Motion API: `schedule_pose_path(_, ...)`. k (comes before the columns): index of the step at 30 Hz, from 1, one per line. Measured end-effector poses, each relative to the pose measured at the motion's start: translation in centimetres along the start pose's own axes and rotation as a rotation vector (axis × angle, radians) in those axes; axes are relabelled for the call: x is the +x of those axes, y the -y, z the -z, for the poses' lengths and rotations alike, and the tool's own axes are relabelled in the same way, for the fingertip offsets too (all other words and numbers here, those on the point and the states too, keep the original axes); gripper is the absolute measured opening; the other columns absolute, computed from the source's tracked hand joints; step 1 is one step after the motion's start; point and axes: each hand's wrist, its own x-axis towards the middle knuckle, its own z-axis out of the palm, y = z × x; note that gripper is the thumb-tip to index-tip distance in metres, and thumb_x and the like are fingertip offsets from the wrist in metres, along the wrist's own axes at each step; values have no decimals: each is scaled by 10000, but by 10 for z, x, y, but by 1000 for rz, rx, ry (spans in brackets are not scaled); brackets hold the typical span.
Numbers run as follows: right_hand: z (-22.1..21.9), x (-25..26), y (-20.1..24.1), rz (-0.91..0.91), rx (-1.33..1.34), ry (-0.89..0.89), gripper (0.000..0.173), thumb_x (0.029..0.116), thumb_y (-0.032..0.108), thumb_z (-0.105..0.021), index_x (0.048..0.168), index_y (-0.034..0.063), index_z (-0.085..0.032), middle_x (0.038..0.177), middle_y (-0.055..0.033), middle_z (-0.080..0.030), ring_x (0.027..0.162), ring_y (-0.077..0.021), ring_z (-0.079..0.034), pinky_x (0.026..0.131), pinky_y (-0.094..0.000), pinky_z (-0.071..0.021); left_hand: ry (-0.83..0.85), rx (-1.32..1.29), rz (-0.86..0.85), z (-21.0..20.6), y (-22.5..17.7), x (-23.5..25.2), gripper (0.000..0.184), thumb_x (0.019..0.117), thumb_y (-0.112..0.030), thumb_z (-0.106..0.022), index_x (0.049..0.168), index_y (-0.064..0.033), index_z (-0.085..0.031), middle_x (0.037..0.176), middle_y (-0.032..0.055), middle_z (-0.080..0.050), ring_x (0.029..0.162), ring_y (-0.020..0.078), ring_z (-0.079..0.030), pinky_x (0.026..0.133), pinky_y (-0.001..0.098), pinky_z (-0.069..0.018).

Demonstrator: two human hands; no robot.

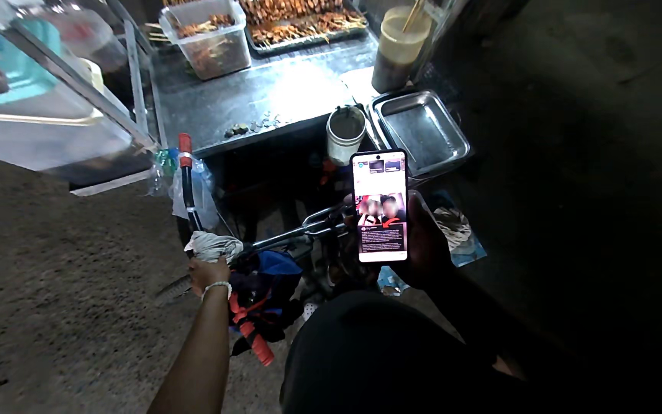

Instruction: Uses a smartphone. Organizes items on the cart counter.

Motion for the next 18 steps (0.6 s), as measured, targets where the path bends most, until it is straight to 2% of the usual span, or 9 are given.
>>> schedule_pose_path(4, -3, -1, -1, 25, 8, -42, 644, 985, 688, -495, 1340, 159, -590, 1205, -142, -709, 989, -264, -744, 725, -416, -653, 1, -1, 0, 0, -1, -1, 794, 952, -314, -709, 1562, 13, -320, 1481, 306, -486, 1353, 449, -512, 1102, 592, -416)
schedule_pose_path(8, 0, 0, -1, 11, 19, 19, 679, 984, 695, -488, 1355, 133, -580, 1226, -186, -697, 952, -303, -753, 643, -415, -655, 5, -3, -12, 1, 0, -2, 784, 949, -317, -711, 1547, 28, -341, 1470, 311, -494, 1349, 441, -518, 1104, 584, -419)
schedule_pose_path(14, 0, -1, -2, -1, 21, -8, 693, 988, 704, -465, 1372, 136, -564, 1229, -184, -690, 963, -302, -744, 671, -423, -652, 4, -47, -23, -1, 2, 2, 815, 942, -289, -730, 1555, 44, -310, 1466, 334, -485, 1360, 462, -499, 1116, 586, -408)
schedule_pose_path(18, 0, -1, -1, -38, 44, 15, 727, 988, 733, -415, 1384, 136, -543, 1228, -218, -690, 928, -341, -754, 611, -427, -649, 10, -12, -11, -1, 1, 2, 802, 946, -316, -717, 1555, 26, -322, 1475, 316, -486, 1358, 453, -506, 1103, 590, -417)
